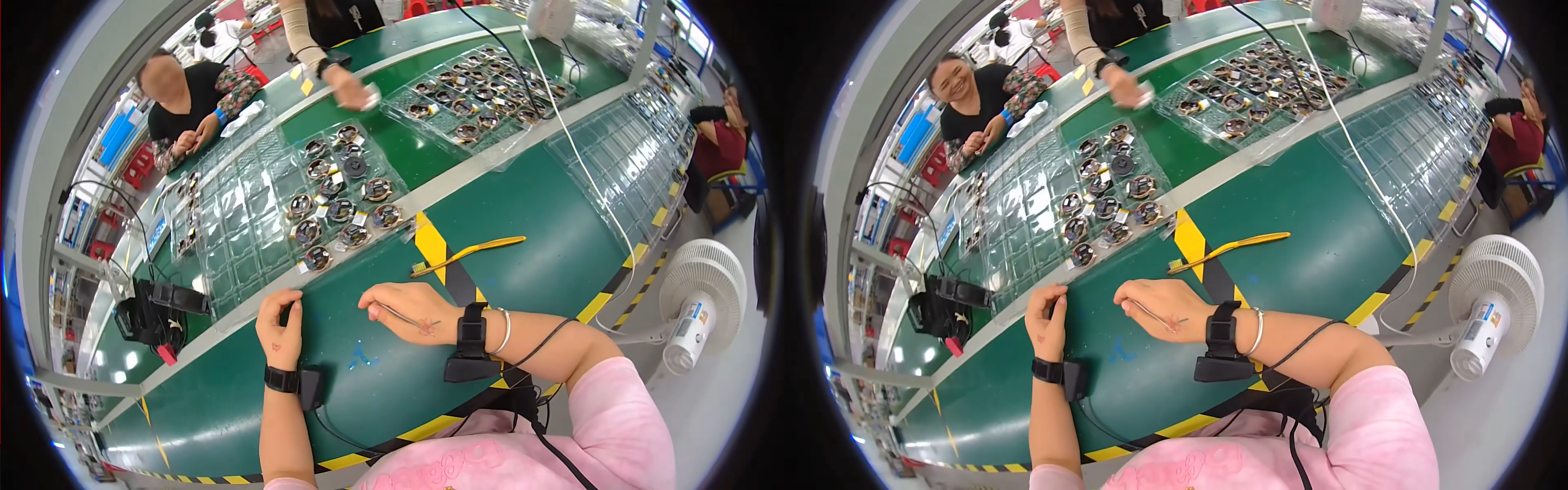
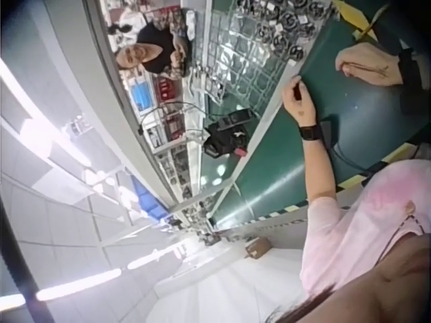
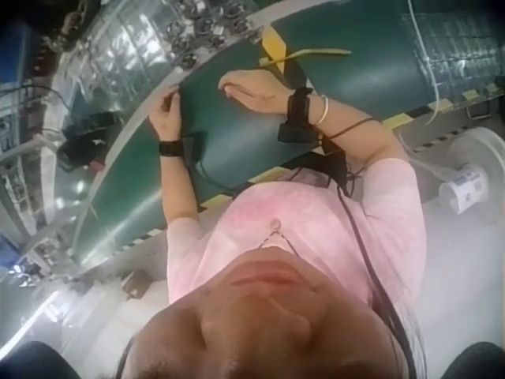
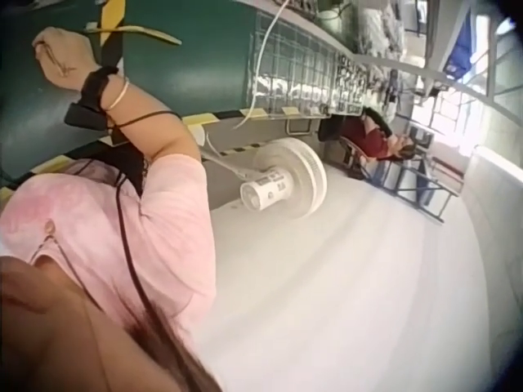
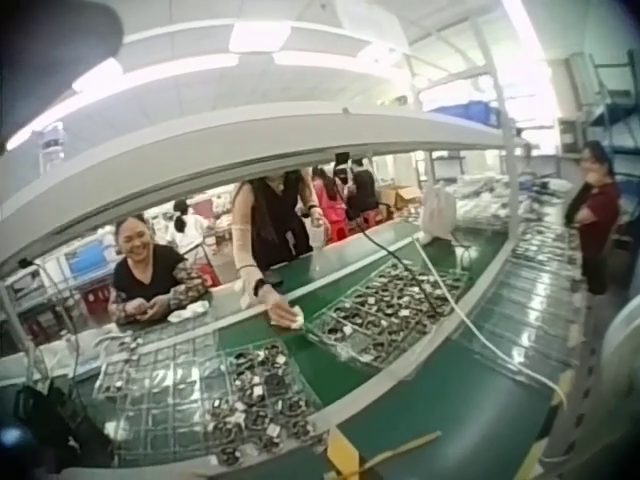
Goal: Manually assembling small electronic components using tweezers and a probe tool at a production station.
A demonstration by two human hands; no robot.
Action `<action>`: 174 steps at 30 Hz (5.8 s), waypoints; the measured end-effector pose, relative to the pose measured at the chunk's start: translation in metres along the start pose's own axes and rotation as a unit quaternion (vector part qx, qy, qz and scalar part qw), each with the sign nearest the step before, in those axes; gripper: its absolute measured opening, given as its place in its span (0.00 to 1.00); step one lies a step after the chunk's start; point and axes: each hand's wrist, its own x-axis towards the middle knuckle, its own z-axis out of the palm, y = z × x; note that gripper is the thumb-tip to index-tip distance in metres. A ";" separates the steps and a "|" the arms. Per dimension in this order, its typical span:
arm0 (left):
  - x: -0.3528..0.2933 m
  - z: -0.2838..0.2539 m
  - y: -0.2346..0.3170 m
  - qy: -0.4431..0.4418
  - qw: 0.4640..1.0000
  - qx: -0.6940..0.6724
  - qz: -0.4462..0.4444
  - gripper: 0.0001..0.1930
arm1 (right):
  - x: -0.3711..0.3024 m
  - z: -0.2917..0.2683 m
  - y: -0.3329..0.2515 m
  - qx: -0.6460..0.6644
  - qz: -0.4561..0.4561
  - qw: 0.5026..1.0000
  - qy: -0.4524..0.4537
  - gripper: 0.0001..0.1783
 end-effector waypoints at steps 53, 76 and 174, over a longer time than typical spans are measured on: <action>0.039 0.001 0.054 -0.032 0.995 0.062 0.066 0.10 | -0.005 0.003 0.006 0.024 0.000 0.999 0.021 0.08; 0.218 0.158 0.045 -0.109 0.933 0.331 0.091 0.17 | 0.007 0.000 0.000 0.094 0.070 0.993 0.000 0.05; -0.061 0.002 0.045 -0.162 0.987 -0.012 0.021 0.27 | 0.000 0.050 -0.031 -0.007 0.000 0.999 -0.036 0.02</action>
